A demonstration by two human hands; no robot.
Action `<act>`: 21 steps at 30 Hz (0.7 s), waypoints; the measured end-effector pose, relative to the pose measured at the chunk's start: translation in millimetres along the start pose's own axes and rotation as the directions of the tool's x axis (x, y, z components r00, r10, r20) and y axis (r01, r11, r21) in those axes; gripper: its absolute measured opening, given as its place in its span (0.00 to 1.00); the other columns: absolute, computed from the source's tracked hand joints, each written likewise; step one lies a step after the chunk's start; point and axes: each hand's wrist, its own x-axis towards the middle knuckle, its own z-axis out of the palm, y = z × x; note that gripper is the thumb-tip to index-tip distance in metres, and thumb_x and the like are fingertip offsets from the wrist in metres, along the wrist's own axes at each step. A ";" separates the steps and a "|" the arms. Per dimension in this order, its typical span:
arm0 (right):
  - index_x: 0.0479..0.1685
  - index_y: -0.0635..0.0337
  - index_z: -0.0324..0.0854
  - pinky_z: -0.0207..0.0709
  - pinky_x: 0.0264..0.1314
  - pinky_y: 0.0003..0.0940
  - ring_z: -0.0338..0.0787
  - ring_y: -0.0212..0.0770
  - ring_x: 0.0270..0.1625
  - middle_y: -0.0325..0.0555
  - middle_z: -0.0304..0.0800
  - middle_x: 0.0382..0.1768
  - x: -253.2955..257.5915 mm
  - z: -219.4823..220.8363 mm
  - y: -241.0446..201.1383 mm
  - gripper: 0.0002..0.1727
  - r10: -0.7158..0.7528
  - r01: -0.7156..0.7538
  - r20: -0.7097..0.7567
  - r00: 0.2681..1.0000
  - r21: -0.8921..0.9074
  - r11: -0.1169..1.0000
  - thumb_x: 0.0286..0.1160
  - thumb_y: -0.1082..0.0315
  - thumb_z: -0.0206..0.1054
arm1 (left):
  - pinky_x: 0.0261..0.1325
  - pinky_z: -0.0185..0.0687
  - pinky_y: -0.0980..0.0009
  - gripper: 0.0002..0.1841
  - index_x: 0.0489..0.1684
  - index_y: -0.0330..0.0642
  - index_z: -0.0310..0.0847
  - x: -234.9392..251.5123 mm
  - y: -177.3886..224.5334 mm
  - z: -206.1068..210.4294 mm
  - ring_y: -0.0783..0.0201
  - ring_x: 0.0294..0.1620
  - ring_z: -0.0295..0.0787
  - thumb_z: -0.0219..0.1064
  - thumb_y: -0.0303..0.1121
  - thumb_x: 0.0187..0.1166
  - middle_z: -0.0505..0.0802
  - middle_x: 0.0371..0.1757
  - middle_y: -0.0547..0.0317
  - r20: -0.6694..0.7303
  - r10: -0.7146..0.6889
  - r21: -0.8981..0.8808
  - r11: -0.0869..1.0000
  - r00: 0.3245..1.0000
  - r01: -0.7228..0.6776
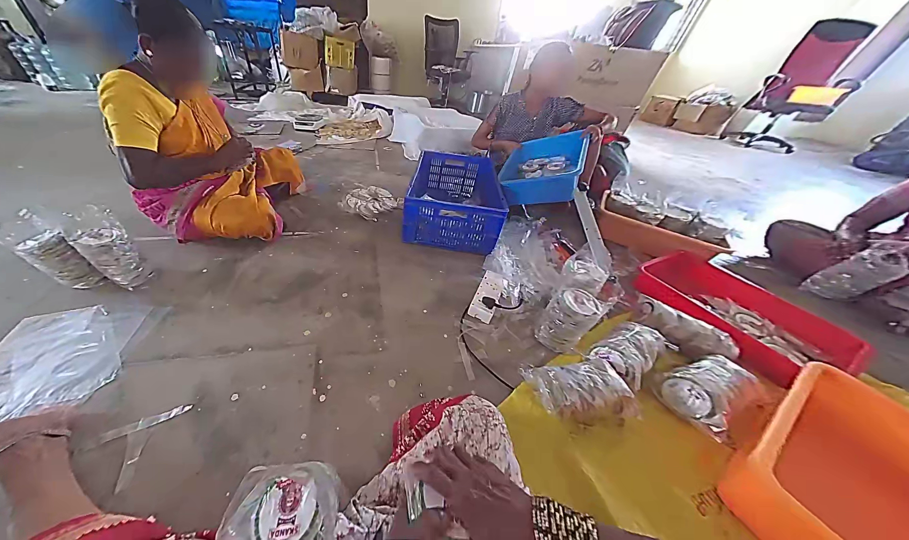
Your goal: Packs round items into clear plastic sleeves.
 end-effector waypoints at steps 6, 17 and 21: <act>0.93 0.65 0.50 0.46 0.94 0.61 0.51 0.65 0.94 0.69 0.51 0.92 -4.2 5.8 33.7 0.71 0.197 0.006 -0.344 0.918 0.508 0.861 0.49 0.32 0.80 | 0.48 0.89 0.60 0.23 0.73 0.32 0.64 29.2 -8.3 0.0 0.61 0.43 0.90 0.61 0.26 0.79 0.90 0.45 0.48 -0.061 0.026 0.042 0.999 0.998 -0.023; 0.77 0.63 0.67 0.85 0.69 0.35 0.92 0.34 0.59 0.46 0.91 0.59 -7.0 40.2 35.7 0.47 0.487 0.188 -0.205 0.849 0.979 0.084 0.49 0.70 0.87 | 0.58 0.89 0.72 0.41 0.74 0.26 0.62 32.5 7.0 12.0 0.72 0.53 0.90 0.77 0.16 0.53 0.91 0.54 0.53 0.053 0.245 0.409 0.879 0.968 -0.245; 0.74 0.65 0.73 0.79 0.74 0.39 0.88 0.38 0.66 0.51 0.89 0.62 -17.3 50.7 52.8 0.47 0.556 0.078 -0.313 0.770 0.911 0.405 0.48 0.57 0.89 | 0.68 0.83 0.71 0.48 0.78 0.22 0.56 59.3 -6.2 8.8 0.70 0.62 0.86 0.81 0.18 0.51 0.86 0.63 0.44 0.111 0.285 0.576 0.762 0.952 -0.296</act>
